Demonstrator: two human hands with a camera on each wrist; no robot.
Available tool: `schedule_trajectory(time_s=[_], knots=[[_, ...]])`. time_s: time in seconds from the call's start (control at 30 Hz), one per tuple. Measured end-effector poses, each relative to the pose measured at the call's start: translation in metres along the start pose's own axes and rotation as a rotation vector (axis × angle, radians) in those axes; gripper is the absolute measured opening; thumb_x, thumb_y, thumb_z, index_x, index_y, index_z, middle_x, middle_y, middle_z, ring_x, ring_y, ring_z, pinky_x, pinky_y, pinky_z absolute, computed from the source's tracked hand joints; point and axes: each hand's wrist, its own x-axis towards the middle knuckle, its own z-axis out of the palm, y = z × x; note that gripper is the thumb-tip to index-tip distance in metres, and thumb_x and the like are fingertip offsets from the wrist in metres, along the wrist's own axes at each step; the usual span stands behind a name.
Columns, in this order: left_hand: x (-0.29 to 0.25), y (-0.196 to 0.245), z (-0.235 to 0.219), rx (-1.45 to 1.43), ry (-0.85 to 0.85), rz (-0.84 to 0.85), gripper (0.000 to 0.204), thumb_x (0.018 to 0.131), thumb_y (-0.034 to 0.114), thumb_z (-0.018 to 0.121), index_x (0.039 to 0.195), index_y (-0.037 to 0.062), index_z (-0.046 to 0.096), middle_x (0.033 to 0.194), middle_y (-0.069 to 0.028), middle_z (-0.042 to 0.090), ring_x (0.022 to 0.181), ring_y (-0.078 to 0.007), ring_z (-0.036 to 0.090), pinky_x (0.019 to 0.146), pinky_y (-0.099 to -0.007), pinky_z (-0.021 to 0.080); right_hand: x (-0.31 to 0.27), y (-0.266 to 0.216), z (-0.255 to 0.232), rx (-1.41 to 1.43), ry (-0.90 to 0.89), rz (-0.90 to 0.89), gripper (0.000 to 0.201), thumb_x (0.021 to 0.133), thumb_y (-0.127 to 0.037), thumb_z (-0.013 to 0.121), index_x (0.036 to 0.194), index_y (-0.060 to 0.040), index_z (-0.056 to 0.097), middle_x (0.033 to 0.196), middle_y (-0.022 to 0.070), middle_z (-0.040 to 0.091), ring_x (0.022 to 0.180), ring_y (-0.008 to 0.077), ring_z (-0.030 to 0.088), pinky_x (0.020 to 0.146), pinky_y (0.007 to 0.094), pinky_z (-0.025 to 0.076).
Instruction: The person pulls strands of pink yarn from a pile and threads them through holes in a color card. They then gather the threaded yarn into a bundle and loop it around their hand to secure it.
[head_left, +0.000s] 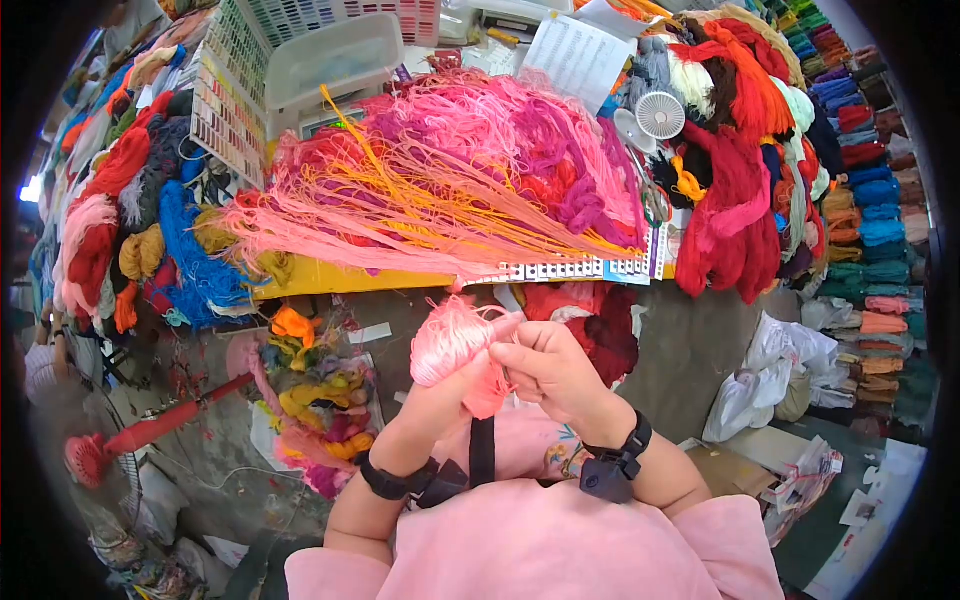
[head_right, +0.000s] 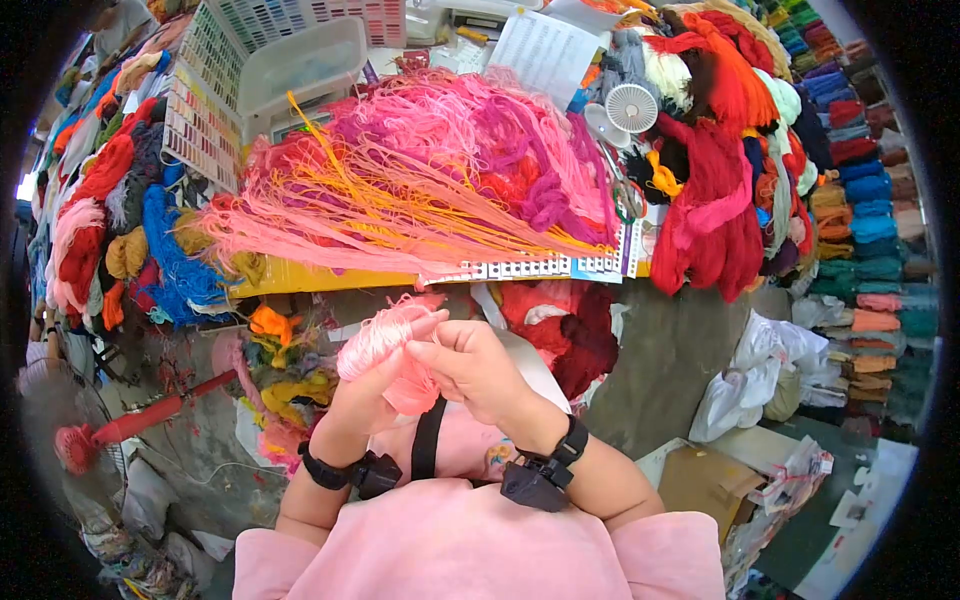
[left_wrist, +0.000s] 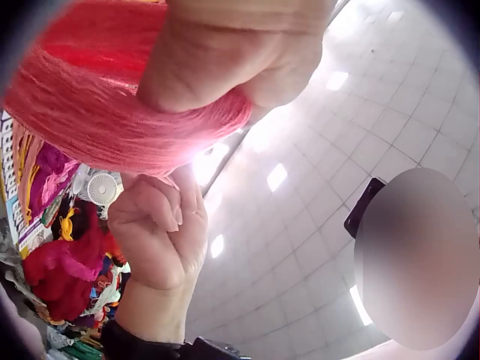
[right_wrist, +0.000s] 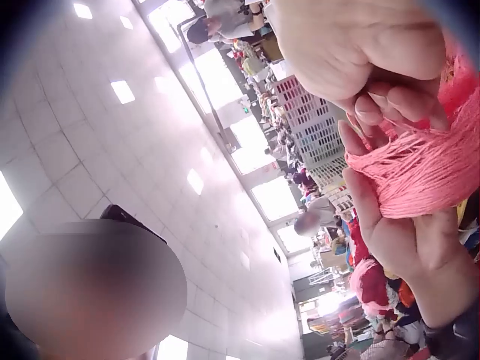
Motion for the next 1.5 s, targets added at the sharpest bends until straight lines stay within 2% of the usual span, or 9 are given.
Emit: schedule_trajectory(time_s=[0.1, 0.3, 0.37, 0.57, 0.93, 1.13, 1.2, 1.43, 1.5], knots=[[-0.004, 0.001, 0.000, 0.135, -0.028, 0.000, 0.043, 0.083, 0.017, 0.041, 0.119, -0.0036, 0.031, 0.119, -0.0138, 0.039, 0.108, -0.0181, 0.039, 0.088, -0.0300, 0.034, 0.002, 0.000, 0.005, -0.029, 0.004, -0.023, 0.010, 0.076, -0.009, 0.054, 0.081, -0.0006, 0.055, 0.050, -0.0069, 0.036, 0.039, 0.0004, 0.027, 0.035, 0.0167, 0.018], [-0.008, 0.004, -0.007, -0.265, -0.017, -0.018, 0.042, 0.082, 0.018, 0.041, 0.117, -0.0040, 0.034, 0.123, -0.0161, 0.033, 0.113, -0.0220, 0.035, 0.092, -0.0347, 0.031, 0.004, 0.002, 0.009, 0.065, 0.001, -0.056, 0.006, 0.073, -0.005, 0.055, 0.076, -0.0013, 0.058, 0.052, -0.0059, 0.041, 0.040, 0.0000, 0.029, 0.036, 0.0163, 0.019], [-0.010, 0.006, -0.001, -0.238, 0.074, 0.095, 0.034, 0.081, 0.010, 0.046, 0.111, -0.0034, 0.039, 0.111, -0.0145, 0.044, 0.101, -0.0191, 0.046, 0.084, -0.0327, 0.039, 0.004, 0.003, 0.012, 0.012, 0.017, -0.093, 0.005, 0.073, -0.004, 0.055, 0.075, -0.0013, 0.059, 0.053, -0.0052, 0.043, 0.040, 0.0002, 0.030, 0.036, 0.0163, 0.020], [-0.010, 0.014, 0.002, -0.250, 0.244, 0.032, 0.022, 0.081, 0.008, 0.046, 0.101, -0.0022, 0.047, 0.097, -0.0133, 0.053, 0.088, -0.0195, 0.053, 0.076, -0.0316, 0.043, 0.004, 0.002, 0.012, 0.000, -0.008, -0.165, 0.004, 0.071, -0.001, 0.055, 0.072, -0.0013, 0.059, 0.056, -0.0029, 0.047, 0.042, 0.0012, 0.032, 0.038, 0.0166, 0.022], [-0.010, 0.012, -0.006, -0.275, 0.148, 0.006, 0.025, 0.084, 0.012, 0.040, 0.101, -0.0039, 0.049, 0.101, -0.0128, 0.051, 0.089, -0.0189, 0.052, 0.076, -0.0333, 0.044, 0.005, -0.001, 0.006, 0.171, -0.168, -0.044, 0.005, 0.077, -0.005, 0.049, 0.082, -0.0048, 0.049, 0.066, -0.0031, 0.049, 0.049, 0.0014, 0.033, 0.042, 0.0165, 0.025], [-0.008, 0.013, 0.001, -0.267, 0.165, 0.009, 0.026, 0.084, 0.011, 0.040, 0.104, -0.0043, 0.047, 0.102, -0.0127, 0.050, 0.091, -0.0192, 0.051, 0.078, -0.0329, 0.043, 0.002, -0.005, 0.016, -0.182, 0.079, -0.061, 0.006, 0.074, -0.007, 0.056, 0.071, -0.0025, 0.054, 0.065, -0.0048, 0.051, 0.046, -0.0006, 0.031, 0.041, 0.0161, 0.024], [-0.006, 0.013, 0.000, -0.270, 0.154, -0.012, 0.026, 0.084, 0.011, 0.040, 0.104, -0.0043, 0.047, 0.102, -0.0128, 0.050, 0.092, -0.0195, 0.051, 0.079, -0.0326, 0.043, 0.004, -0.001, 0.010, -0.301, 0.051, -0.066, 0.013, 0.071, -0.005, 0.058, 0.084, -0.0012, 0.060, 0.070, -0.0024, 0.055, 0.052, -0.0014, 0.039, 0.042, 0.0139, 0.024], [-0.003, 0.010, -0.005, -0.324, 0.068, -0.047, 0.027, 0.084, 0.013, 0.040, 0.104, -0.0043, 0.046, 0.101, -0.0144, 0.050, 0.092, -0.0216, 0.051, 0.079, -0.0343, 0.042, 0.004, 0.003, 0.001, -0.074, 0.053, -0.093, 0.006, 0.070, -0.001, 0.056, 0.075, -0.0013, 0.060, 0.075, 0.0023, 0.058, 0.050, 0.0027, 0.038, 0.044, 0.0182, 0.028], [-0.003, 0.009, -0.007, -0.367, 0.044, -0.054, 0.028, 0.084, 0.014, 0.040, 0.104, -0.0046, 0.047, 0.101, -0.0146, 0.050, 0.091, -0.0219, 0.051, 0.079, -0.0348, 0.042, 0.002, -0.001, 0.000, 0.053, -0.016, -0.092, 0.008, 0.071, -0.003, 0.056, 0.079, -0.0010, 0.058, 0.060, -0.0045, 0.049, 0.046, 0.0008, 0.033, 0.042, 0.0164, 0.024]])
